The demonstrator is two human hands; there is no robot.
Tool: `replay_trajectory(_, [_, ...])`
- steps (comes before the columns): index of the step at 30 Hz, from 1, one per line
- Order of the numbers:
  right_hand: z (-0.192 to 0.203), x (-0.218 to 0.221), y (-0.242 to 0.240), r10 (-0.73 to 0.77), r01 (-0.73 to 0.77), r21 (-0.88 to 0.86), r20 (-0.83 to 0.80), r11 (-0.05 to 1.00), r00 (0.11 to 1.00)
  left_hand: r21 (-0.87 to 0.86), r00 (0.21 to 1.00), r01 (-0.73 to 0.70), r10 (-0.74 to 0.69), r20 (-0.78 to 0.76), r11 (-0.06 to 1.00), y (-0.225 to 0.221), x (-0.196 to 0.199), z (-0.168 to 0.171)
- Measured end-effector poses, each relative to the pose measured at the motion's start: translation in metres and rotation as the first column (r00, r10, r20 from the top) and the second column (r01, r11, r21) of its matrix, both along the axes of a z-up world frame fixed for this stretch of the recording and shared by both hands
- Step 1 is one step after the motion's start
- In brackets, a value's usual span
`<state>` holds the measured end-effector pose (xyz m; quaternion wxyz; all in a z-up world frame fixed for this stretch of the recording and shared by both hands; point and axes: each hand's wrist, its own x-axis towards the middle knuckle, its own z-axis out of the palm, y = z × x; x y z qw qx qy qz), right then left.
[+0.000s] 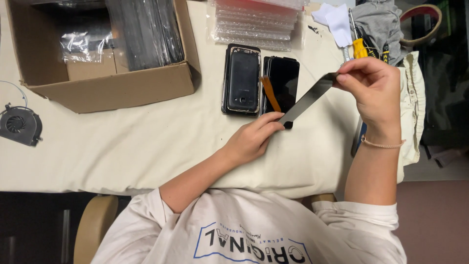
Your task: Unpacking, inspecting, and arranging mobile phone replacement screens and frames on a repair bench.
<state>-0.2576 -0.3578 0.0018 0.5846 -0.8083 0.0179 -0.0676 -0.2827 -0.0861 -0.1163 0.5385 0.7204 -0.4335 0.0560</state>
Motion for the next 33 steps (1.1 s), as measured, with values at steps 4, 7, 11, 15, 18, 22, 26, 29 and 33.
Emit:
replay_trajectory(4, [-0.004,0.017,0.0,-0.015,0.015,-0.006,-0.05,1.0,0.999,0.086,0.983,-0.081,0.065,0.17,0.993,-0.006,0.005,-0.011])
replay_trajectory(7, [-0.013,0.034,0.0,0.026,-0.027,-0.014,-0.094,1.0,0.995,0.086,0.94,-0.158,0.123,0.317,0.984,-0.007,0.007,-0.012])
replay_trajectory(11, [-0.039,0.059,0.0,0.027,-0.034,-0.03,-0.191,0.999,0.981,0.127,0.908,-0.23,0.167,0.383,0.965,-0.005,0.005,-0.007])
replay_trajectory(15, [-0.077,0.093,-0.006,0.022,-0.04,-0.086,-0.195,0.995,0.981,0.058,0.801,-0.427,0.348,0.486,0.902,-0.014,0.009,-0.031])
replay_trajectory(18, [-0.075,0.106,0.001,-0.004,-0.066,-0.304,-0.224,0.95,0.975,0.087,0.788,-0.463,0.365,0.496,0.882,-0.011,0.01,-0.02])
replay_trajectory(22, [-0.112,0.126,-0.002,-0.024,-0.092,-0.378,-0.291,0.921,0.956,0.112,0.791,-0.481,0.376,0.484,0.869,-0.01,0.009,-0.018])
replay_trajectory(26, [-0.129,0.136,0.007,-0.066,-0.076,-0.422,-0.312,0.904,0.948,0.142,0.805,-0.485,0.377,0.459,0.863,-0.009,0.011,-0.02])
replay_trajectory(29, [-0.14,0.14,0.008,-0.081,-0.068,-0.413,-0.332,0.908,0.94,0.157,0.81,-0.481,0.369,0.456,0.862,-0.008,0.011,-0.022])
replay_trajectory(33, [-0.139,0.14,0.012,-0.084,-0.054,-0.391,-0.326,0.919,0.942,0.164,0.815,-0.476,0.363,0.452,0.864,-0.006,0.011,-0.021])
